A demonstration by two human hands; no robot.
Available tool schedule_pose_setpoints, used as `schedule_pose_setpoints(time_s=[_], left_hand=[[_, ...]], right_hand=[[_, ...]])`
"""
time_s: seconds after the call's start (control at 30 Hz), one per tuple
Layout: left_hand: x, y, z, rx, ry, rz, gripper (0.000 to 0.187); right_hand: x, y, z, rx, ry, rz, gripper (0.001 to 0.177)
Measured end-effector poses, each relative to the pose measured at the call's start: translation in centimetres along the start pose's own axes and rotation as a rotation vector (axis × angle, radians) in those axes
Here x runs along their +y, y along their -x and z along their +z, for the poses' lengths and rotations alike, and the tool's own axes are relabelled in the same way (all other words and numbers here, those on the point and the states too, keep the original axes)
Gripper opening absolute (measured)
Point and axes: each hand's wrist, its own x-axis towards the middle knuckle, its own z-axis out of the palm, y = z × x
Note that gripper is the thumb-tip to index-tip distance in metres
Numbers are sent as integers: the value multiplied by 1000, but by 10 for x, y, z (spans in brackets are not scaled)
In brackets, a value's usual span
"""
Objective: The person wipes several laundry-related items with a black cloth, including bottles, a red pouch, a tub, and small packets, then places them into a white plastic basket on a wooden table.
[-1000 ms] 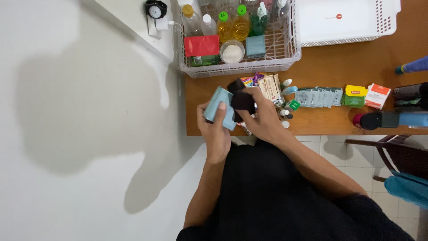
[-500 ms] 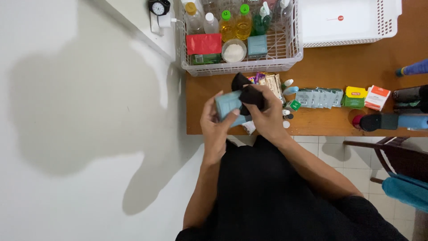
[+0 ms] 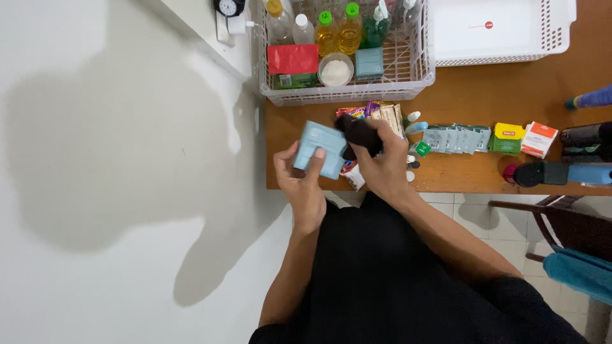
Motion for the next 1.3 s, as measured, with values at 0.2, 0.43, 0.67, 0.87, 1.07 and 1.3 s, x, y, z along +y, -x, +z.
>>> schedule_pose_setpoints(time_s=[0.2,0.43,0.67,0.87,1.07,1.3], left_hand=[[28,-6,13,-28,-109,-60,62],[17,-8,15,-88,-65,-46,57],[1,-11,9,42,-74,-131,49],[-4,-10,15,39,73,-129,39],[-12,-10,10,96,88,-35,35],[-23,1,12,127,-42,2,41]], right_hand=[[15,1,12,-51,-420,230,36],[-3,-6,1,-173,-207,245,40],[7,6,-1,-174,-463,353,30],[36,21,16,-94,-1334,837,37],[18,19,14,-99,-1250,887,38],[46,37,36,-53,-991,569,48]])
